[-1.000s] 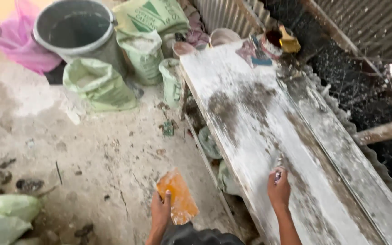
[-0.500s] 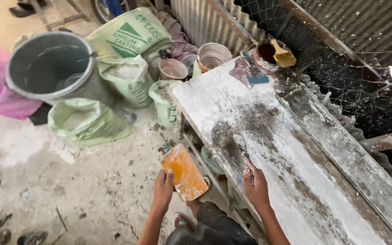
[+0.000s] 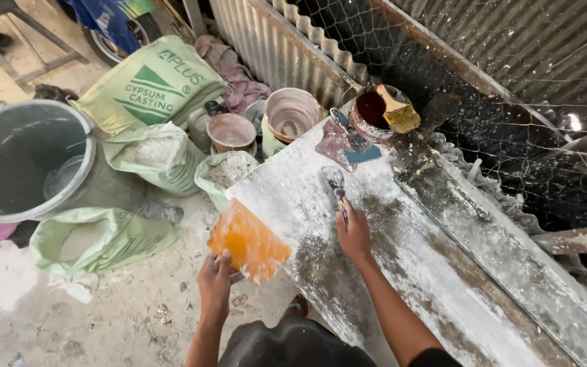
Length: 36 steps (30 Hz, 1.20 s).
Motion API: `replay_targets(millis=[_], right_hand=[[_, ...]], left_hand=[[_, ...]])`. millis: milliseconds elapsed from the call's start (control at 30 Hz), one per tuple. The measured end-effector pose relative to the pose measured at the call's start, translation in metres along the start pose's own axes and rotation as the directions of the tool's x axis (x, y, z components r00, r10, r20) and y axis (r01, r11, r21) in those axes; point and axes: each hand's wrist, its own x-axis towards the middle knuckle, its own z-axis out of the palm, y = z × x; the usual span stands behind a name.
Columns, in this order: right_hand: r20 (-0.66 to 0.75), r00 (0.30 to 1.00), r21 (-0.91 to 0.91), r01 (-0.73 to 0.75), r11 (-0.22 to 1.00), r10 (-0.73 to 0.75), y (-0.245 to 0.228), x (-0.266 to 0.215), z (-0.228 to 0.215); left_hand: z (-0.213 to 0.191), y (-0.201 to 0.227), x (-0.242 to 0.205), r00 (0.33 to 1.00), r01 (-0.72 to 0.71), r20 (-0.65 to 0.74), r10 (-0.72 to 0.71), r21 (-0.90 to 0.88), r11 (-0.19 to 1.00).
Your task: Scraping and cleaning dried plaster or gypsum residue from a workbench surface using a putty knife and a wooden block.
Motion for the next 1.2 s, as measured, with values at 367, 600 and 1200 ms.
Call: replay_targets(millis=[367,600,1200], right_hand=[[-0.053,0.994,-0.085,-0.102,0.991,0.098,-0.04,0.058,0.029],[-0.152,0.968,-0.057,-0.209,0.976,0.198,-0.077,0.062,0.017],[-0.151,0.94,0.03,-0.305,0.952,0.306,-0.14,-0.004,0.016]], left_hand=[[0.093,0.057,0.1,0.968,0.136,0.209,-0.135,0.009,0.991],[0.154,0.03,0.218,0.882,0.204,0.407,-0.237,0.123,0.971],[0.316,-0.025,0.357,0.791,0.079,0.604,-0.092,0.049,0.996]])
